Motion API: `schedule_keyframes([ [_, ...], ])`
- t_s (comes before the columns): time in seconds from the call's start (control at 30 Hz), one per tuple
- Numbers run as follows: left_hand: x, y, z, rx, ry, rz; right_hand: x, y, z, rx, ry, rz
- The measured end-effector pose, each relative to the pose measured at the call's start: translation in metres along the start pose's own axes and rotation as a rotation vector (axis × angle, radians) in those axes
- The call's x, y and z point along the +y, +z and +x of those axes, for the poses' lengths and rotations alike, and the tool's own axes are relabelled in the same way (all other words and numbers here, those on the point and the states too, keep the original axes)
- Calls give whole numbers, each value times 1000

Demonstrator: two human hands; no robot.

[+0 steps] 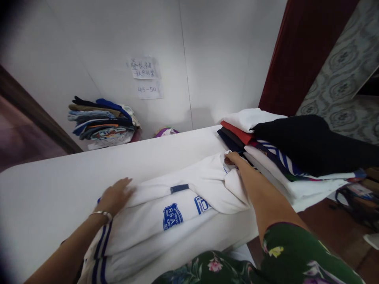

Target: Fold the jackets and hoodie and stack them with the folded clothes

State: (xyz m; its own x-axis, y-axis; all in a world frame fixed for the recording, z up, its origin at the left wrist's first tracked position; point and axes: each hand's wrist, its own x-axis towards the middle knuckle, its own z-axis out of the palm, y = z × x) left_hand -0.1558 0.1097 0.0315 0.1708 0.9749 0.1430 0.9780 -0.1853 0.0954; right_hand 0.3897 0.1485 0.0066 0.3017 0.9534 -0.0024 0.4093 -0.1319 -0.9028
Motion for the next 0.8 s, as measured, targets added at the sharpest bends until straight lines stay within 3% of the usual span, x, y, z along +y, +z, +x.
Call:
schedule_keyframes([
  [0.1, 17, 28, -13, -202, 68, 127, -3, -10, -10, -62, 143, -138],
  [0.23, 16, 34, -21, -278, 52, 164, 0, -32, -41, -47, 112, -262],
  [0.4, 36, 13, -8, -237, 17, 100, 6, -56, -88, -15, -58, -488],
  [0.5, 74, 8, -3, -123, 193, 28, 8, -59, -105, 72, -196, -577],
  [0.57, 101, 12, -4, -95, 332, -21, 8, -58, -113, 138, -252, -551],
  [0.67, 130, 26, -11, -171, 457, -76, 5, -56, -126, 240, -240, -387],
  [0.8, 137, 40, -16, -264, 481, -115, -11, -67, -152, 498, -226, -107],
])
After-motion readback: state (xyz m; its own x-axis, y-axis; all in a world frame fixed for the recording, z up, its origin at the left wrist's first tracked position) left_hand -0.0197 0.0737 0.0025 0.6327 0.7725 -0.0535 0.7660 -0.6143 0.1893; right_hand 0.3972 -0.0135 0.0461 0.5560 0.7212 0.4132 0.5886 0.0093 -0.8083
